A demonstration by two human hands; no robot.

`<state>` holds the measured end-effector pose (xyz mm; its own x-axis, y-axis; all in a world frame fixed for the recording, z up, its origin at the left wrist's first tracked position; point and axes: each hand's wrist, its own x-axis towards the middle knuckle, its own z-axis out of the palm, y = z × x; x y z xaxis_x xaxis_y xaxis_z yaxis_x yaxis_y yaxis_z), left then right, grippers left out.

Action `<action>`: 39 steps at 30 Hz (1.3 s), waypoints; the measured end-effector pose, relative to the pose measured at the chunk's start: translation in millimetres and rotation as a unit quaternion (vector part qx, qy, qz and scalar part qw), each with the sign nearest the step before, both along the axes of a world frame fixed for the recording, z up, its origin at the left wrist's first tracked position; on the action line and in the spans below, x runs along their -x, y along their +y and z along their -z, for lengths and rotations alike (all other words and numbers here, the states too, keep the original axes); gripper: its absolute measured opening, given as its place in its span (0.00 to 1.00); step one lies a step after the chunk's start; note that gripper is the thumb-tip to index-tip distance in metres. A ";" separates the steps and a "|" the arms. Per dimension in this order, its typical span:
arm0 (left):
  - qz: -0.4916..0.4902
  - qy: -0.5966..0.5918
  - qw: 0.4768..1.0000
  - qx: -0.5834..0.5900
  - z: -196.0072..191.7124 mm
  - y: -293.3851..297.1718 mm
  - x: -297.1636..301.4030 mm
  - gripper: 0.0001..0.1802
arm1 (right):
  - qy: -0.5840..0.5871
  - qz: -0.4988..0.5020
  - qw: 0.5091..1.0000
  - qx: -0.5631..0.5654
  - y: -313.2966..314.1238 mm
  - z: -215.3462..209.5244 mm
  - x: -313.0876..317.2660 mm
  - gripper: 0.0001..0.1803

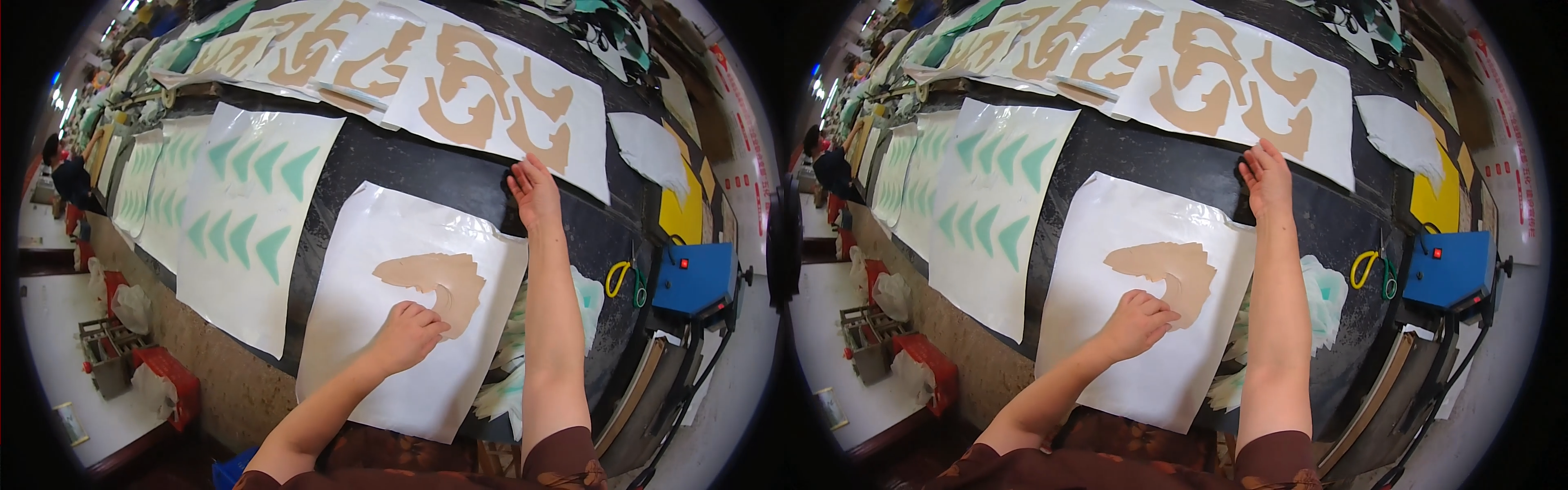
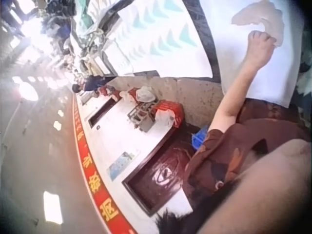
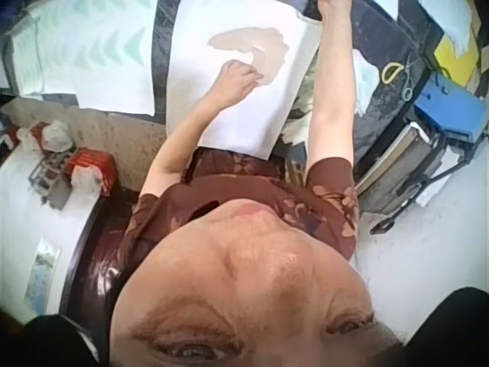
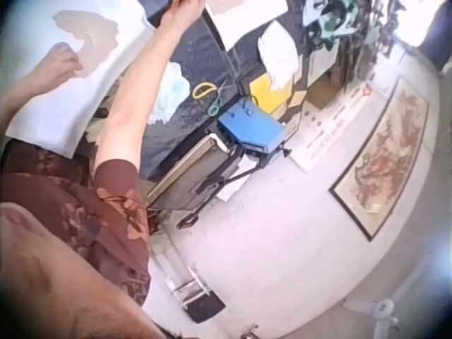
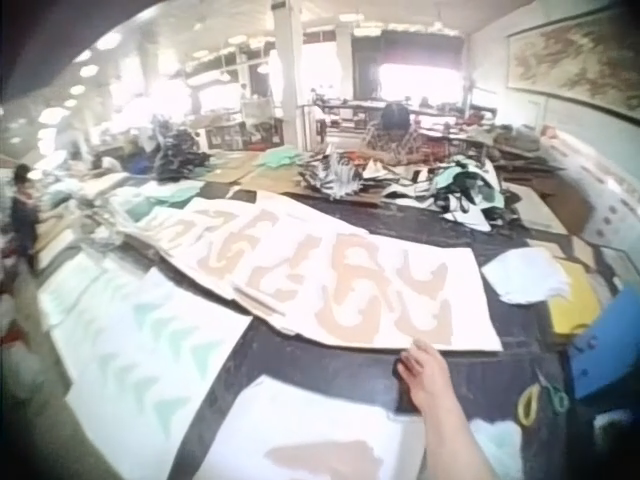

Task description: Preparing and heat-pressing various shoe upper components on a workbench.

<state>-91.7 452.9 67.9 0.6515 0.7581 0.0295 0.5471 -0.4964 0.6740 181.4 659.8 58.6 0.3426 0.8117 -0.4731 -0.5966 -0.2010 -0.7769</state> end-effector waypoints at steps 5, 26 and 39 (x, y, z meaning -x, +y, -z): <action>-0.006 0.014 1.000 0.002 -1.8 -1.0 0.6 0.13 | -0.128 -0.054 0.990 -0.002 11.5 -4.2 9.1 0.26; -0.219 -0.552 0.593 0.544 -51.4 136.6 -63.0 0.17 | 0.098 -0.191 0.972 -0.096 -93.3 -84.7 76.8 0.36; -0.313 -0.571 0.504 0.567 -24.7 125.9 -82.1 0.31 | -0.696 -0.254 0.659 -0.130 -95.8 -57.3 -30.3 0.20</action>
